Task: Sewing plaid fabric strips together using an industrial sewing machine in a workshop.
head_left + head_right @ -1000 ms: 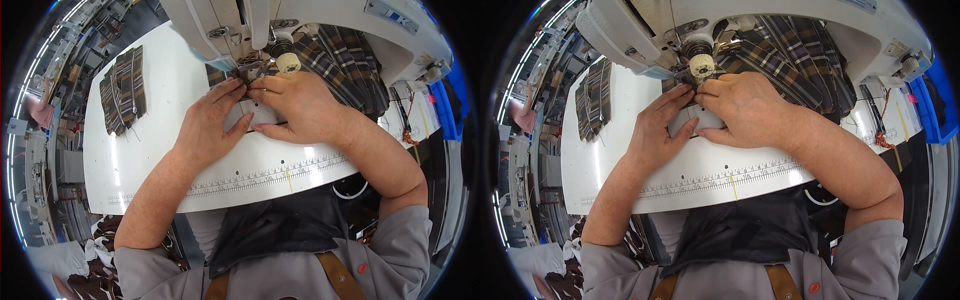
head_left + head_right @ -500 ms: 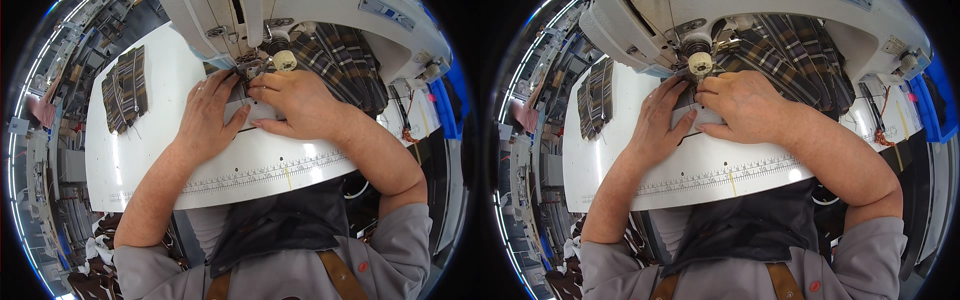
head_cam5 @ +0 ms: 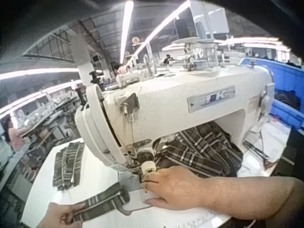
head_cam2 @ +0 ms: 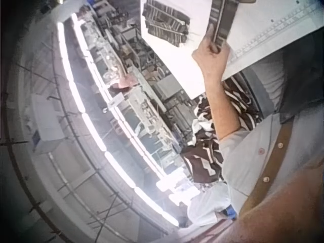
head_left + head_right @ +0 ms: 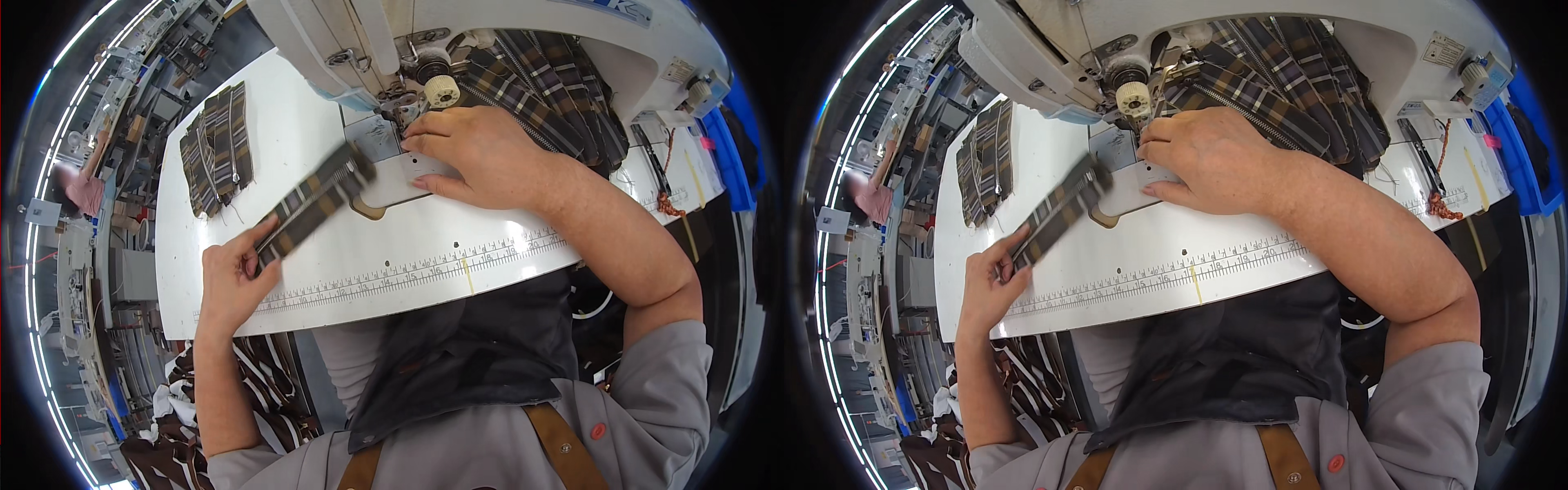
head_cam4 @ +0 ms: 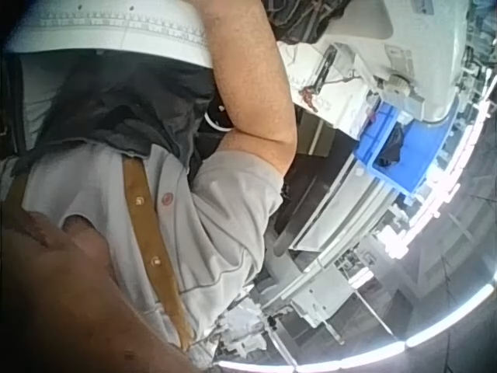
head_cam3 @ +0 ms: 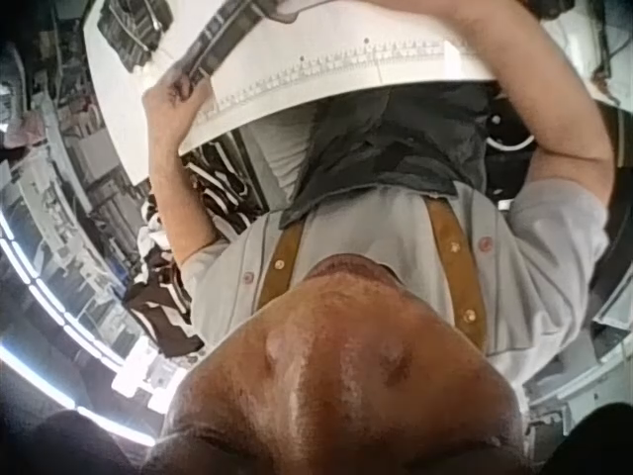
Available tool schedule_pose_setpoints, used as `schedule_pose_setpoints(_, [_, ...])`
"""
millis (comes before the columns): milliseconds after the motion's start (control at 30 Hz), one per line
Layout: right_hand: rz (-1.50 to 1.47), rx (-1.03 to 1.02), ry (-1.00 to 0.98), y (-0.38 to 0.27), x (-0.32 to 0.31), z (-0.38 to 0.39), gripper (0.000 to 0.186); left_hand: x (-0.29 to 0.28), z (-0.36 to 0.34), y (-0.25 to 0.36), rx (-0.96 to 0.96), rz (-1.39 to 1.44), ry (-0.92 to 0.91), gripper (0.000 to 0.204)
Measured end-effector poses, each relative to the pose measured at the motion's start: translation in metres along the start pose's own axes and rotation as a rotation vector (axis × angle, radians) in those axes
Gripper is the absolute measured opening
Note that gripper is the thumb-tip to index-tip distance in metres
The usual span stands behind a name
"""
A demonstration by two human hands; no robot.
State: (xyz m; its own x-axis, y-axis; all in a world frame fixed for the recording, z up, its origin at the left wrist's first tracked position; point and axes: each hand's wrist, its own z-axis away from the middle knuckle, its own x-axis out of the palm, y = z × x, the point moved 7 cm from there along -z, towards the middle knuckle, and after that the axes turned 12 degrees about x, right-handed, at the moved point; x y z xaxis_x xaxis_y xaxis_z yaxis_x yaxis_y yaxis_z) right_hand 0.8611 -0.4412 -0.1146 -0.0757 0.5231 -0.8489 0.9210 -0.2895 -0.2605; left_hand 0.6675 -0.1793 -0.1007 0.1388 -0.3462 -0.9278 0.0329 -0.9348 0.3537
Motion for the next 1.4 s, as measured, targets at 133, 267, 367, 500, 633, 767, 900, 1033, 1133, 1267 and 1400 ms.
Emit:
schedule_pose_setpoints(133, [-0.017, 0.013, 0.009, 0.004, 0.002, 0.001, 0.036, 0.009, 0.008, 0.030, 0.186, 0.146, -0.107, 0.058])
schedule_pose_setpoints(267, [-0.024, 0.008, 0.010, 0.000, 0.000, -0.002, 0.036, 0.036, -0.017, 0.076, 0.435, 0.455, -0.177, 0.037])
schedule_pose_setpoints(367, [-0.085, -0.015, 0.001, 0.001, 0.000, 0.000, 0.035, 0.063, -0.047, 0.102, 0.405, 0.424, -0.223, 0.042])
schedule_pose_setpoints(500, [-0.081, -0.035, -0.020, 0.000, -0.001, 0.002, 0.035, 0.066, -0.075, 0.115, 0.533, 0.086, 0.013, 0.097])
schedule_pose_setpoints(633, [0.007, -0.023, 0.003, -0.002, -0.004, 0.000, 0.037, 0.076, -0.083, 0.115, 0.587, -0.156, 0.042, 0.105])
schedule_pose_setpoints(767, [0.046, 0.005, -0.003, -0.004, -0.001, 0.000, 0.037, 0.081, -0.083, 0.123, 0.559, -0.142, 0.037, 0.102])
schedule_pose_setpoints(900, [0.014, 0.020, -0.014, -0.001, 0.001, -0.002, 0.037, 0.079, -0.093, 0.129, 0.560, -0.286, 0.099, 0.098])
schedule_pose_setpoints(1033, [-0.006, 0.057, -0.025, 0.000, 0.000, -0.004, 0.036, 0.079, -0.096, 0.131, 0.523, -0.302, 0.123, 0.097])
schedule_pose_setpoints(1133, [-0.012, 0.046, -0.012, 0.001, -0.001, -0.003, 0.035, 0.081, -0.095, 0.134, 0.547, -0.278, 0.140, 0.097])
schedule_pose_setpoints(1267, [0.008, 0.028, 0.006, -0.001, -0.001, -0.005, 0.036, 0.081, -0.096, 0.132, 0.509, -0.269, 0.133, 0.098])
schedule_pose_setpoints(1400, [0.002, 0.016, 0.003, 0.000, -0.002, -0.004, 0.037, 0.081, -0.097, 0.132, 0.542, -0.241, 0.139, 0.098])
